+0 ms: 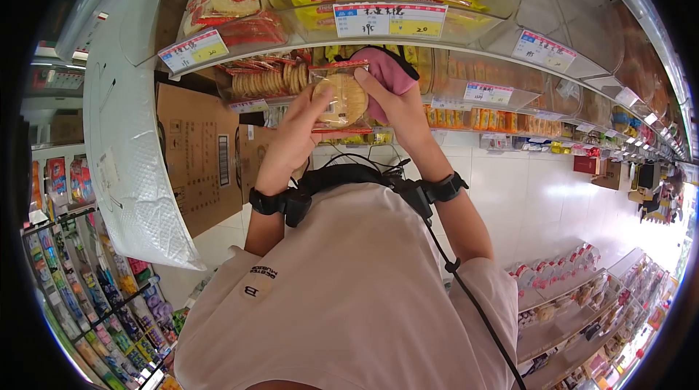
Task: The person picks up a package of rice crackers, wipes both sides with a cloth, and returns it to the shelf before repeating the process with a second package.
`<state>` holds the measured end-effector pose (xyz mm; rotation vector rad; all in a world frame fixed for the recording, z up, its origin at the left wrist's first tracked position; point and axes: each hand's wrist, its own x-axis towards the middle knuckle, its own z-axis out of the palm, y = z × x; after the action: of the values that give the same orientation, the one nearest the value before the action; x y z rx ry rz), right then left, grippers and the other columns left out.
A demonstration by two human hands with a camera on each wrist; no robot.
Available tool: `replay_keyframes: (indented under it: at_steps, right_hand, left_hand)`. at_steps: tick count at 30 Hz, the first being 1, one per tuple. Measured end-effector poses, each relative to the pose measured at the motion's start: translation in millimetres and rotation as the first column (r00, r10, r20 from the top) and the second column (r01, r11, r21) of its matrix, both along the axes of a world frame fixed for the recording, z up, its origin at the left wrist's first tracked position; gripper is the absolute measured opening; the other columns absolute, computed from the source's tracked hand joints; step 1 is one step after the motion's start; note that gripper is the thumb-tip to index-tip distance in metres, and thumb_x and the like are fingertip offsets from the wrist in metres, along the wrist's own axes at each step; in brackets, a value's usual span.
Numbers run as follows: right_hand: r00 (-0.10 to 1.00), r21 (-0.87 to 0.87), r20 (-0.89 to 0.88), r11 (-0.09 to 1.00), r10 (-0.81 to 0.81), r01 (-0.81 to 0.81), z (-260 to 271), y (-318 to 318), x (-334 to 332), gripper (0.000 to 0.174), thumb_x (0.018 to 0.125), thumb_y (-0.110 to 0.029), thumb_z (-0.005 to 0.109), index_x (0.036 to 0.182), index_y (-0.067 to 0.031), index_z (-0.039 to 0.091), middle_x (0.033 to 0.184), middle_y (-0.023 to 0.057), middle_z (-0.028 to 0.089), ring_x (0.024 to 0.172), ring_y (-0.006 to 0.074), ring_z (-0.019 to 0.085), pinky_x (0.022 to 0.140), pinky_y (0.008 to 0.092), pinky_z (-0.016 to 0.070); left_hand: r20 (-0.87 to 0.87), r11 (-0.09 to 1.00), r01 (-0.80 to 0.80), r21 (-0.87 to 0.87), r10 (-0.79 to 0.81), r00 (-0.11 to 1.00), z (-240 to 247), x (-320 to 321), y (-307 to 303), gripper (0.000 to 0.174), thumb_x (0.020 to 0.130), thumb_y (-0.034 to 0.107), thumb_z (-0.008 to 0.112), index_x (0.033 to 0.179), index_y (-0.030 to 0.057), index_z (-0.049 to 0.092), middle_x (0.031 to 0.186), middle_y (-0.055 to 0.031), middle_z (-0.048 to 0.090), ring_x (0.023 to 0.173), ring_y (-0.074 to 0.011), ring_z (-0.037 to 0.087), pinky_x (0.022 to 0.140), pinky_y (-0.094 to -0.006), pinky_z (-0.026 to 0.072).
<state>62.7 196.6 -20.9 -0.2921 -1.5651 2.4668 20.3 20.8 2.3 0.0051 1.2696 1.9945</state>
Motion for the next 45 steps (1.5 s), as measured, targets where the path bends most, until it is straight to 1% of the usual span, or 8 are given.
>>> replay_keyframes:
  at_steps: [5,18,23,29,37,40,43,45]
  right_hand:
    - [0.999,0.119,0.039,0.993,-0.031,0.026,19,-6,8,0.029,0.098,-0.016,0.068,0.121,0.0005,0.060,0.082,-0.0046,0.058,0.058,0.0001,0.049,0.046,0.0193,0.0364]
    - [0.999,0.080,0.005,0.996,-0.044,0.044,16,-6,17,0.030,0.099,-0.019,0.066,0.122,-0.0008,0.060,0.092,-0.0034,0.062,0.062,-0.0009,0.048,0.048,0.0177,0.0352]
    - [0.989,0.043,0.146,0.999,0.022,-0.029,13,3,22,0.030,0.102,-0.016,0.061,0.128,-0.0014,0.058,0.117,0.0020,0.064,0.103,0.0082,0.061,0.085,0.0235,0.0494]
    - [0.998,0.024,0.052,0.999,-0.027,0.026,2,-3,17,0.035,0.099,-0.026,0.067,0.123,-0.0012,0.060,0.091,-0.0030,0.064,0.058,-0.0015,0.048,0.044,0.0181,0.0308]
    - [0.991,0.045,0.121,0.998,-0.052,0.047,16,-6,21,0.033,0.101,-0.027,0.065,0.123,-0.0030,0.060,0.091,-0.0027,0.064,0.054,-0.0007,0.048,0.042,0.0179,0.0303]
    - [0.971,0.082,0.182,0.986,-0.156,0.144,0,5,24,0.035,0.103,-0.030,0.061,0.125,-0.0039,0.061,0.100,-0.0006,0.065,0.068,0.0012,0.056,0.053,0.0187,0.0416]
    - [0.925,0.126,0.144,0.933,-0.352,0.336,-3,-2,20,0.040,0.104,-0.034,0.059,0.130,-0.0042,0.060,0.110,0.0020,0.065,0.091,0.0053,0.060,0.074,0.0220,0.0488]
    - [0.952,0.138,0.177,0.964,-0.248,0.226,1,-10,25,0.043,0.104,-0.035,0.059,0.133,-0.0038,0.060,0.114,0.0028,0.065,0.100,0.0078,0.059,0.085,0.0236,0.0471]
  left_hand:
    - [0.025,0.999,0.030,0.020,-0.030,0.999,-16,-2,-9,0.051,0.107,0.039,0.045,0.143,0.0024,0.043,0.132,-0.0132,0.058,0.118,-0.0257,0.064,0.089,-0.0456,0.0601]
    - [0.030,0.989,0.068,0.131,-0.073,0.997,-3,6,-8,0.051,0.109,0.038,0.039,0.143,-0.0008,0.043,0.133,-0.0161,0.058,0.121,-0.0270,0.062,0.093,-0.0494,0.0599]
    - [0.008,0.986,0.105,0.130,-0.107,0.994,14,8,-7,0.052,0.109,0.038,0.037,0.141,-0.0021,0.044,0.133,-0.0186,0.059,0.120,-0.0302,0.063,0.093,-0.0543,0.0596]
    - [0.042,0.989,0.074,0.129,-0.080,0.996,13,10,-7,0.051,0.109,0.037,0.039,0.140,-0.0027,0.045,0.132,-0.0190,0.060,0.119,-0.0315,0.064,0.093,-0.0555,0.0589]
    - [0.045,0.986,0.077,0.148,-0.085,0.995,4,7,-8,0.050,0.109,0.036,0.040,0.141,-0.0021,0.044,0.131,-0.0178,0.061,0.119,-0.0318,0.064,0.091,-0.0569,0.0595]
    - [0.025,0.998,0.005,0.064,-0.006,1.000,7,7,-7,0.049,0.108,0.035,0.044,0.140,-0.0025,0.047,0.129,-0.0153,0.062,0.120,-0.0270,0.062,0.095,-0.0479,0.0573]
    - [-0.264,0.983,-0.084,-0.165,0.038,0.964,-4,1,-7,0.049,0.109,0.036,0.045,0.137,-0.0037,0.051,0.130,-0.0143,0.060,0.120,-0.0224,0.059,0.102,-0.0364,0.0485]
    - [-0.556,0.933,-0.141,-0.331,-0.072,0.828,-3,5,-3,0.049,0.109,0.037,0.043,0.136,-0.0031,0.054,0.128,-0.0137,0.059,0.119,-0.0207,0.057,0.104,-0.0318,0.0424]
